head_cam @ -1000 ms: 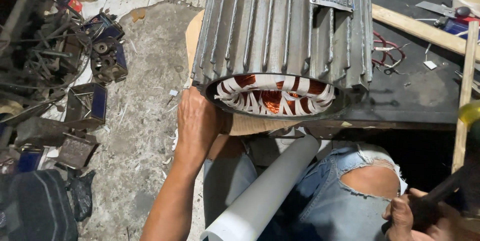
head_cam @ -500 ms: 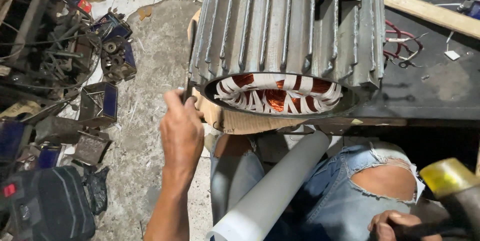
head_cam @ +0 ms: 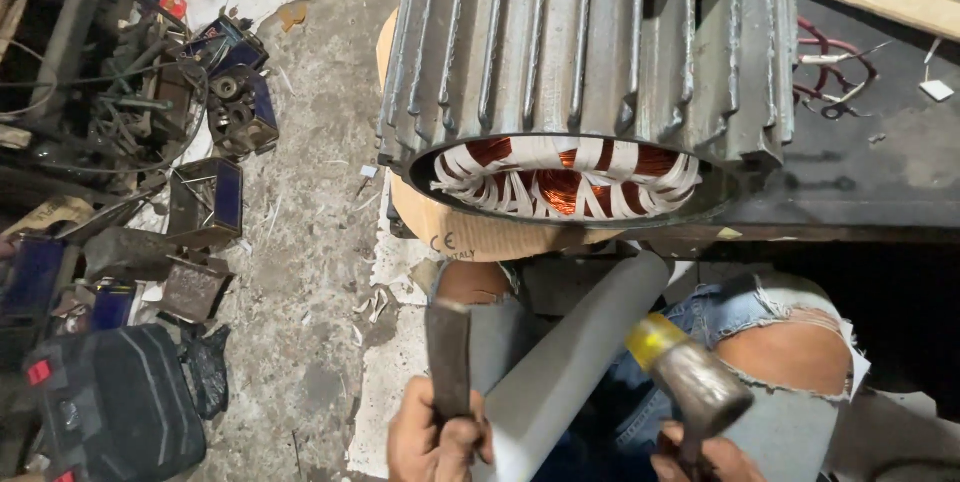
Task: Repairing an electric motor by fitting insulation paper and hammering copper windings into the stator slots.
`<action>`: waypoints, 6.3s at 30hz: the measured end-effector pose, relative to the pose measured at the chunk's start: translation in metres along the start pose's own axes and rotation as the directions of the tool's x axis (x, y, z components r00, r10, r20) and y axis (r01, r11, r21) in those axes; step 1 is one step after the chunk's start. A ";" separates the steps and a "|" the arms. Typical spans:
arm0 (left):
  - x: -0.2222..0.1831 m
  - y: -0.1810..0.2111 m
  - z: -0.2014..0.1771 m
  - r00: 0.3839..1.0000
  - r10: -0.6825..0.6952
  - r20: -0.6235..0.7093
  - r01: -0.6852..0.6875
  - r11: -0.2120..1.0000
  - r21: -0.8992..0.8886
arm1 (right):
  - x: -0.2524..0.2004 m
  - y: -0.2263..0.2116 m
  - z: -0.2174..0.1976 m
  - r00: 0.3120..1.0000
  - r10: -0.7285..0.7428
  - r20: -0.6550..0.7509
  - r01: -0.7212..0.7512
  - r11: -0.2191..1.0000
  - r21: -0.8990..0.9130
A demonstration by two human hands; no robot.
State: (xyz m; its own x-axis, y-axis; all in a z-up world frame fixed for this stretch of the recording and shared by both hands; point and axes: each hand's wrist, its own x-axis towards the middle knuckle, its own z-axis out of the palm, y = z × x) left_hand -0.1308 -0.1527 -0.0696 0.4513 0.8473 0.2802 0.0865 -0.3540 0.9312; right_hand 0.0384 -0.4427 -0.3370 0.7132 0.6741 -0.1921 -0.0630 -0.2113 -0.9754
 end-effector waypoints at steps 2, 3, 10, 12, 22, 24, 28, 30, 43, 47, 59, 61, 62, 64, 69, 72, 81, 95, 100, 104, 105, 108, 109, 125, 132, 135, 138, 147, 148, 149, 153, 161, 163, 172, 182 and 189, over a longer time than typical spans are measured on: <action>0.012 0.036 0.013 0.873 -0.395 0.285 0.462 0.857 -0.229 | 0.012 -0.020 0.004 0.957 0.161 0.240 -0.149 0.987 -0.066; 0.017 0.042 0.016 0.874 -0.394 0.285 0.462 0.856 -0.231 | 0.014 -0.046 0.010 0.958 0.160 0.239 -0.148 0.987 -0.068; 0.052 0.074 0.044 0.685 -0.407 0.605 0.673 0.671 -0.311 | 0.026 -0.199 0.064 0.984 -0.088 -0.158 0.067 0.989 -0.134; 0.060 0.078 0.054 0.702 -0.368 0.610 0.675 0.617 -0.404 | 0.033 -0.226 0.071 0.931 -0.282 -0.233 0.251 0.955 -0.155; 0.098 0.082 0.082 0.750 -0.429 0.503 0.659 0.416 -0.627 | 0.083 -0.338 0.075 0.872 -0.486 -0.056 0.428 0.814 -0.393; 0.099 0.081 0.085 0.754 -0.411 0.513 0.653 0.383 -0.653 | 0.091 -0.355 0.074 0.880 -0.470 -0.069 0.391 0.799 -0.457; 0.099 0.089 0.080 0.721 -0.467 0.512 0.681 0.345 -0.646 | 0.104 -0.377 0.081 0.854 -0.516 -0.059 0.440 0.779 -0.447; 0.098 0.090 0.076 0.712 -0.487 0.506 0.687 0.333 -0.646 | 0.110 -0.375 0.084 0.831 -0.551 -0.077 0.467 0.766 -0.441; 0.093 0.083 0.076 0.708 -0.492 0.507 0.668 0.233 -0.707 | 0.107 -0.389 0.080 0.852 -0.523 0.032 0.455 0.708 -0.539; 0.088 0.090 0.087 0.724 -0.473 0.502 0.659 0.261 -0.706 | 0.100 -0.393 0.080 0.884 -0.467 -0.037 0.385 0.768 -0.511; 0.091 0.090 0.086 0.703 -0.481 0.524 0.686 0.267 -0.677 | 0.105 -0.394 0.072 0.863 -0.504 -0.028 0.404 0.724 -0.559; 0.091 0.091 0.084 0.699 -0.485 0.526 0.689 0.261 -0.676 | 0.105 -0.396 0.072 0.857 -0.514 -0.034 0.403 0.711 -0.575; 0.092 0.091 0.084 0.696 -0.487 0.528 0.692 0.258 -0.674 | 0.106 -0.396 0.071 0.850 -0.525 -0.041 0.403 0.699 -0.591; 0.093 0.089 0.084 0.693 -0.487 0.531 0.692 0.247 -0.678 | 0.104 -0.408 0.075 0.867 -0.497 -0.048 0.376 0.715 -0.590; 0.099 0.088 0.087 0.695 -0.487 0.529 0.683 0.216 -0.698 | 0.108 -0.411 0.080 0.871 -0.489 -0.049 0.372 0.721 -0.585; 0.101 0.085 0.088 0.711 -0.454 0.537 0.668 0.196 -0.718 | 0.110 -0.408 0.080 0.876 -0.479 -0.066 0.351 0.724 -0.593; 0.049 0.060 0.072 0.683 -0.472 0.557 0.723 0.547 -0.422 | 0.070 -0.306 0.060 0.888 -0.438 -0.136 0.325 0.810 -0.488; -0.014 0.009 0.055 0.977 -0.210 -0.040 0.099 0.610 -0.786 | 0.106 -0.383 0.096 0.740 -0.670 0.054 0.600 0.622 -0.504; -0.026 -0.001 0.049 0.952 -0.306 -0.020 0.182 0.617 -0.766 | 0.174 -0.404 0.117 0.584 -0.802 0.121 0.700 0.422 -0.576; -0.024 0.006 0.040 0.962 -0.270 0.030 0.199 0.626 -0.754 | 0.167 -0.409 0.141 0.595 -0.797 0.105 0.690 0.439 -0.575; -0.022 0.005 0.037 0.963 -0.269 0.027 0.196 0.624 -0.756 | 0.168 -0.410 0.145 0.595 -0.797 0.104 0.689 0.439 -0.576; -0.019 0.001 0.030 0.961 -0.273 0.032 0.203 0.628 -0.752 | 0.172 -0.415 0.161 0.593 -0.796 0.124 0.697 0.430 -0.574; -0.018 0.001 0.027 0.964 -0.264 0.039 0.207 0.646 -0.735 | 0.173 -0.415 0.166 0.597 -0.792 0.127 0.696 0.432 -0.573; -0.020 0.003 0.028 0.944 -0.312 0.106 0.308 0.722 -0.620 | 0.154 -0.421 0.143 0.628 -0.778 0.007 0.627 0.501 -0.597; -0.011 0.002 0.035 0.955 -0.255 0.152 0.290 0.688 -0.665 | 0.122 -0.414 0.118 0.623 -0.781 -0.052 0.596 0.516 -0.615; -0.002 0.004 0.039 0.951 -0.243 0.192 0.308 0.698 -0.647 | 0.051 -0.336 0.092 0.896 -0.414 0.163 0.444 0.816 -0.369; 0.004 0.017 0.053 0.875 -0.347 0.337 0.480 0.712 -0.513 | 0.007 -0.205 0.081 0.885 -0.019 0.465 0.100 0.984 -0.149; 0.031 0.050 0.063 0.858 -0.246 0.451 0.429 0.827 -0.364 | 0.006 -0.200 0.066 0.943 0.026 -0.330 -0.192 0.856 -0.481; 0.033 0.045 0.060 0.799 -0.366 0.478 0.564 0.732 -0.382 | 0.009 -0.202 0.066 0.936 -0.099 -0.338 -0.080 0.875 -0.477; 0.035 0.040 0.056 0.721 -0.474 0.506 0.682 0.616 -0.394 | 0.012 -0.204 0.067 0.911 -0.221 -0.348 0.033 0.880 -0.473; 0.067 0.061 0.057 0.645 -0.466 0.606 0.733 0.603 -0.316 | 0.025 -0.242 0.072 0.927 -0.281 -0.248 0.170 0.905 -0.391; 0.100 0.067 0.077 0.647 -0.440 0.624 0.760 0.302 -0.575 | 0.080 -0.338 0.061 0.875 -0.483 -0.038 0.411 0.781 -0.471; 0.102 0.065 0.080 0.642 -0.443 0.626 0.758 0.245 -0.604 | 0.085 -0.358 0.063 0.891 -0.453 -0.035 0.378 0.781 -0.497; 0.096 0.067 0.085 0.638 -0.446 0.627 0.713 0.035 -0.701 | 0.089 -0.393 0.070 0.907 -0.413 -0.076 0.235 0.648 -0.725; 0.101 0.066 0.073 0.598 -0.490 0.635 0.731 0.008 -0.683 | 0.093 -0.399 0.075 0.919 -0.392 -0.023 0.293 0.724 -0.625; 0.101 0.066 0.069 0.601 -0.455 0.657 0.724 -0.039 -0.688 | 0.096 -0.388 0.084 0.894 -0.447 -0.018 0.357 0.737 -0.575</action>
State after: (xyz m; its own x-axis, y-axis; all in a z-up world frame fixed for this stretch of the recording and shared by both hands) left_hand -0.0180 -0.1179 0.0035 0.8155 0.4096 -0.4089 -0.2879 0.9000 0.3273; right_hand 0.0728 -0.2368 0.0136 0.6785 0.6847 0.2661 0.6092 -0.3221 -0.7247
